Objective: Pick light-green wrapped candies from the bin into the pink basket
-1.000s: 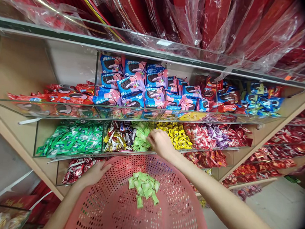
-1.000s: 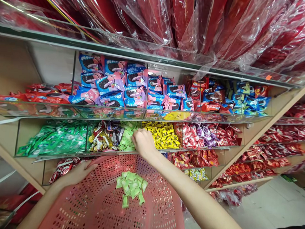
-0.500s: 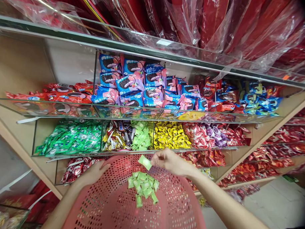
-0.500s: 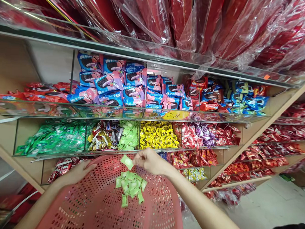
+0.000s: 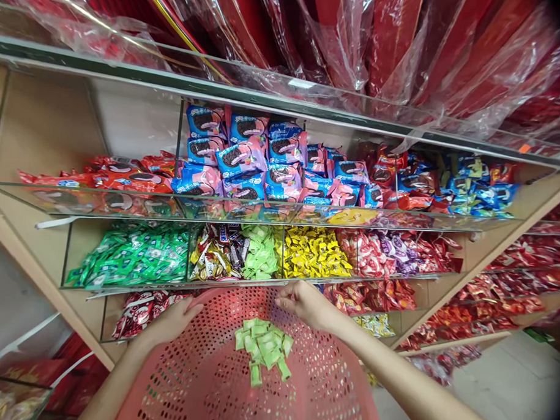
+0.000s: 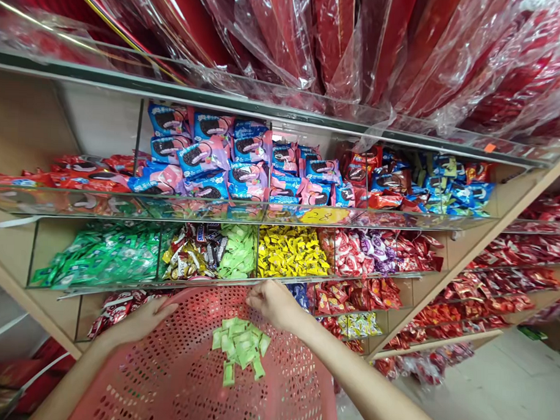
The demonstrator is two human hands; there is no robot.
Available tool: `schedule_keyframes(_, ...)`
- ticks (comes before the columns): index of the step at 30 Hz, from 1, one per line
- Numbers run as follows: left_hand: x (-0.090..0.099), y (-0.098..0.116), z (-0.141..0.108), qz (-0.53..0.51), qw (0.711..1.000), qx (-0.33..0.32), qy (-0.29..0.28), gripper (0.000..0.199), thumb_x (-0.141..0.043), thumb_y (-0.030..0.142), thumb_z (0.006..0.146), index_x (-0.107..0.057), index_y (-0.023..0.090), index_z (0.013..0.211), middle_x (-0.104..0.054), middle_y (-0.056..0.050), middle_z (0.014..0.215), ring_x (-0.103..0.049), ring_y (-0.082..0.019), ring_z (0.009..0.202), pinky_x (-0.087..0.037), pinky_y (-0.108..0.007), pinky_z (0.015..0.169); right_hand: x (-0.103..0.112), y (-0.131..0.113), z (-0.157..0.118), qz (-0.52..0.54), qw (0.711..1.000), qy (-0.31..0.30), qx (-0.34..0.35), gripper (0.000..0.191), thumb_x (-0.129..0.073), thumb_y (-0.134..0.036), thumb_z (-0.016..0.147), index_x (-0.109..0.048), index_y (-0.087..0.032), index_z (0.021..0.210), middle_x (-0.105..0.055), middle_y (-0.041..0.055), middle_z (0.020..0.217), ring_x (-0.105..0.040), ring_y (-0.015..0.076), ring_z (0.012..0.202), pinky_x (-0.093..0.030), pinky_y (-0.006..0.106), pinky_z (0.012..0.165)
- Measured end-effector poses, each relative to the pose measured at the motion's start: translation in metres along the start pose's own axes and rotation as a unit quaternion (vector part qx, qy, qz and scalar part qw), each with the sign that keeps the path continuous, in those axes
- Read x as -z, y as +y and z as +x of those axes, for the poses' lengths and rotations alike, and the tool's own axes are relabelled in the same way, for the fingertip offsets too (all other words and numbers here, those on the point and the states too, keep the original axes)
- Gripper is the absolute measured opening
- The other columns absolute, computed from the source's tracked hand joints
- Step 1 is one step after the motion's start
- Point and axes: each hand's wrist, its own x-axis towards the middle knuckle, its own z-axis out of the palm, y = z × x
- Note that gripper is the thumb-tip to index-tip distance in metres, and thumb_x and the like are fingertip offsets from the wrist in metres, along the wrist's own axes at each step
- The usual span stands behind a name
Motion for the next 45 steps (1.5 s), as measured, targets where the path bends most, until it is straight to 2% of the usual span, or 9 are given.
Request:
schedule_keyframes(6, 0.001, -0.002, 0.001, -0.023, 1.000, -0.013, -0.002, 0.041, -0.033, 0.048, 0.084, -0.055, 0.014, 0.092, -0.066, -0.012, 0.097, -0.057, -0.027, 0.098, -0.037, -0.032, 0.087, 0.020, -0.031, 0.037, -0.145, 0.986, 0.078, 0.025, 0.020, -0.048, -0.021, 0.085, -0.067, -0.017, 0.081, -0.065, 0.0057, 0.080, -0.059, 0.0150, 0.072, -0.040, 0.024, 0.064)
schedule_keyframes(9, -0.001, -0.007, 0.002, -0.036, 0.999, -0.039, -0.009, 0.040, -0.032, 0.046, 0.085, -0.056, 0.015, 0.096, -0.065, -0.011, 0.100, -0.057, -0.025, 0.099, -0.035, -0.031, 0.090, 0.022, -0.043, 0.065, -0.254, 0.961, 0.112, -0.002, 0.022, -0.043, -0.017, 0.088, -0.064, -0.017, 0.091, -0.063, 0.0093, 0.092, -0.059, 0.0179, 0.083, -0.042, 0.024, 0.066)
schedule_keyframes(12, -0.003, -0.012, 0.003, -0.018, 0.999, -0.029, 0.010, 0.038, -0.033, 0.045, 0.085, -0.057, 0.017, 0.091, -0.066, -0.008, 0.090, -0.058, -0.025, 0.091, -0.037, -0.034, 0.089, 0.017, -0.047, 0.090, -0.293, 0.949, 0.111, -0.032, 0.025, -0.040, -0.009, 0.086, -0.061, -0.014, 0.098, -0.062, 0.0127, 0.098, -0.059, 0.0208, 0.091, -0.044, 0.026, 0.069)
schedule_keyframes(15, -0.004, -0.013, 0.004, -0.006, 0.999, -0.006, 0.031, 0.036, -0.036, 0.046, 0.082, -0.058, 0.018, 0.084, -0.065, -0.006, 0.079, -0.059, -0.026, 0.087, -0.040, -0.036, 0.084, 0.009, -0.046, 0.103, -0.285, 0.952, 0.103, -0.047, 0.027, -0.039, -0.004, 0.084, -0.062, -0.010, 0.096, -0.063, 0.0158, 0.097, -0.059, 0.0237, 0.092, -0.044, 0.028, 0.071)
schedule_keyframes(20, -0.005, -0.016, 0.005, -0.006, 0.999, 0.004, 0.035, 0.029, -0.040, 0.042, 0.080, -0.056, 0.018, 0.081, -0.066, -0.007, 0.082, -0.059, -0.027, 0.087, -0.040, -0.036, 0.081, -0.001, -0.042, 0.108, -0.240, 0.964, 0.097, -0.060, 0.022, -0.044, -0.011, 0.085, -0.065, -0.012, 0.088, -0.065, 0.0156, 0.096, -0.062, 0.0229, 0.089, -0.043, 0.026, 0.068)
schedule_keyframes(25, -0.006, -0.017, 0.005, -0.010, 1.000, 0.007, 0.027, 0.027, -0.039, 0.040, 0.081, -0.054, 0.018, 0.081, -0.066, -0.009, 0.085, -0.059, -0.026, 0.086, -0.041, -0.035, 0.078, -0.007, -0.037, 0.118, -0.161, 0.979, 0.093, -0.086, 0.036, -0.041, -0.038, 0.090, -0.065, -0.018, 0.073, -0.067, 0.0074, 0.072, -0.063, 0.0152, 0.071, -0.039, 0.021, 0.059)
schedule_keyframes(29, -0.005, -0.015, 0.004, -0.014, 0.999, 0.002, 0.029, 0.031, -0.039, 0.044, 0.080, -0.057, 0.019, 0.081, -0.066, -0.007, 0.082, -0.059, -0.026, 0.087, -0.041, -0.035, 0.079, -0.011, -0.037, 0.126, -0.122, 0.980, 0.095, -0.123, 0.047, -0.047, -0.058, 0.080, -0.061, -0.018, 0.060, -0.063, 0.0064, 0.063, -0.058, 0.0145, 0.059, -0.034, 0.022, 0.049)
schedule_keyframes(37, -0.005, -0.015, 0.004, -0.024, 0.999, 0.005, 0.036, 0.036, -0.041, 0.045, 0.079, -0.063, 0.017, 0.084, -0.067, -0.007, 0.079, -0.060, -0.027, 0.083, -0.042, -0.035, 0.076, -0.018, -0.038, 0.137, -0.068, 0.982, 0.091, -0.149, 0.025, -0.056, -0.038, 0.074, -0.062, -0.018, 0.060, -0.064, 0.0064, 0.066, -0.056, 0.0144, 0.058, -0.037, 0.023, 0.051)
schedule_keyframes(45, -0.005, -0.015, 0.004, -0.033, 0.999, -0.003, 0.028, 0.041, -0.037, 0.047, 0.081, -0.064, 0.016, 0.089, -0.068, -0.007, 0.082, -0.060, -0.026, 0.086, -0.041, -0.035, 0.079, -0.018, -0.038, 0.138, -0.029, 0.983, 0.079, -0.163, 0.027, -0.055, -0.040, 0.075, -0.064, -0.018, 0.062, -0.066, 0.0074, 0.066, -0.060, 0.0166, 0.064, -0.043, 0.024, 0.057)
